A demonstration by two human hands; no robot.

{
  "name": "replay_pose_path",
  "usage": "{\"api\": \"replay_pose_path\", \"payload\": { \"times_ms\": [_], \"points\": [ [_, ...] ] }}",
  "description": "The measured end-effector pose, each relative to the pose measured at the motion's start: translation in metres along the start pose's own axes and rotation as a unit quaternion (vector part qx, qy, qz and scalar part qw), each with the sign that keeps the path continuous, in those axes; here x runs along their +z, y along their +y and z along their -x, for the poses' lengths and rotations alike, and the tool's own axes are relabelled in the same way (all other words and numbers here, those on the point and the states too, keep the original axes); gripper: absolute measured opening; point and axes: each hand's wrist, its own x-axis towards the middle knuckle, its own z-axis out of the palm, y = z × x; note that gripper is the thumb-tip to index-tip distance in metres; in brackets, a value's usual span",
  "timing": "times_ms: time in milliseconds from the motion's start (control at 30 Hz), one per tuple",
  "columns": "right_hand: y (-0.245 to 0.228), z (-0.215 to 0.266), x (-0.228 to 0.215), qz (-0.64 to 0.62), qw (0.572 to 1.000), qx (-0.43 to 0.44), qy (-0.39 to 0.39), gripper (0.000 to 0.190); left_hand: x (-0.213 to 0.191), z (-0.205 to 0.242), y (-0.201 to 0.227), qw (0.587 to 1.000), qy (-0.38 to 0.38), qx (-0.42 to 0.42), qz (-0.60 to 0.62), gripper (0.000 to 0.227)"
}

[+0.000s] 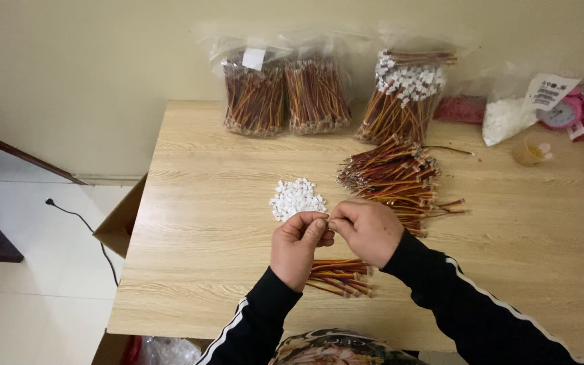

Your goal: Assembling small white plastic caps onto the ends of thin brown wires

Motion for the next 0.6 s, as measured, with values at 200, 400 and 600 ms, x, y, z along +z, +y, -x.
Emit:
{"api": "replay_pose_path", "payload": {
  "times_ms": [200,400,600],
  "points": [
    [0.012,0.008,0.017,0.038,0.999,0.018,-0.012,0.016,-0.012,-0.002,-0.024,0.999,0.008,-0.011,-0.032,0.014],
    [0.113,0.033,0.084,0.066,0.983,0.143,-0.097,0.025,-0.07,-0.001,-0.082,0.956,0.038,-0.041,-0.287,0.021],
    [0.186,0.086,0.026,0.073,0.902,0.418,0.079,0.028,-0.1,0.015,-0.099,0.9,0.099,-0.079,-0.417,0.018]
  ]
}}
